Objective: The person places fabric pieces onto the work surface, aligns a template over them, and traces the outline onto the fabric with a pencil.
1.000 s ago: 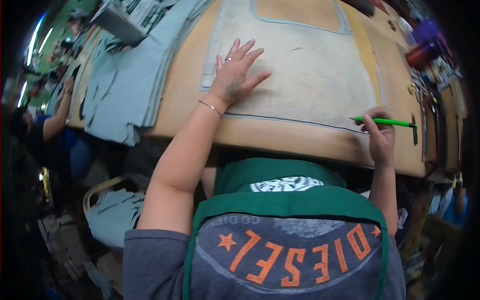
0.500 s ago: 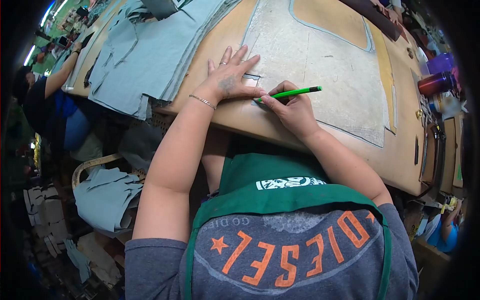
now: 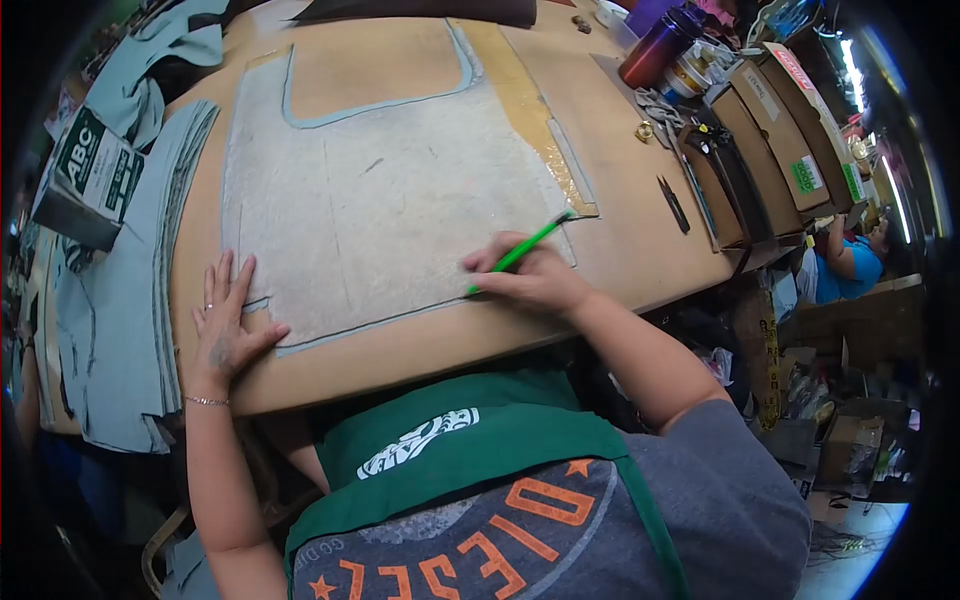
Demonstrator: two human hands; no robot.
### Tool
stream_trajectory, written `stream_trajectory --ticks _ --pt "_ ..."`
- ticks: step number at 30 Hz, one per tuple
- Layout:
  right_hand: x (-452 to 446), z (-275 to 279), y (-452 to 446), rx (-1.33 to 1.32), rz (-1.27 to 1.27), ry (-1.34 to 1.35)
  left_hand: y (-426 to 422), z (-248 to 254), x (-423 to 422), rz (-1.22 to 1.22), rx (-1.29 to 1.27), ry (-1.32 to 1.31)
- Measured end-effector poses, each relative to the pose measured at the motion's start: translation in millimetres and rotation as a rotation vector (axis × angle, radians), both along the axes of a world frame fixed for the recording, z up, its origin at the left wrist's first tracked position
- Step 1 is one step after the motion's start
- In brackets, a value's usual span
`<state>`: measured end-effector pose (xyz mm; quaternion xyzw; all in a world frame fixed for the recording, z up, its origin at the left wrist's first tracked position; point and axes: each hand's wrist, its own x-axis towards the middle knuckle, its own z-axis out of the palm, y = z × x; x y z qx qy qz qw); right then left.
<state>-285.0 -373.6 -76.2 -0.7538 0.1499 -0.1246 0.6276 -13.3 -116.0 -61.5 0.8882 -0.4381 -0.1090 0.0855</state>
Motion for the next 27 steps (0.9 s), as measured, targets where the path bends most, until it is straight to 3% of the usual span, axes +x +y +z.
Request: stream_trajectory --ticks 4,6,7,10,13,17,19,23,27 --pt "-72 11 -48 0.138 -0.274 0.082 -4 0 3 -0.003 -0.007 0.013" --pt "-101 14 -73 0.029 -0.392 0.132 -3 3 1 -0.004 0.003 0.019" --pt "-108 21 -73 0.099 -0.542 0.114 -2 3 2 -0.007 0.003 0.039" --pt "-121 19 -78 0.333 -0.718 -0.263 -2 7 4 0.002 -0.012 0.093" --pt "-113 14 -95 0.118 -0.701 -0.141 -26 36 -16 -0.02 0.108 0.133" --pt "-67 37 -107 -0.164 -0.785 0.148 -101 35 -49 -0.196 -0.206 0.097" --pt "-54 4 -143 -0.558 -0.727 0.15 -146 22 -50 -0.333 -0.428 0.047" --pt "-16 23 -122 -0.504 -0.766 0.465 -227 14 -40 -0.333 -0.506 0.029" --pt "-11 10 -112 -0.75 -0.804 0.375 -287 9 -30 -0.239 -0.468 -0.115"
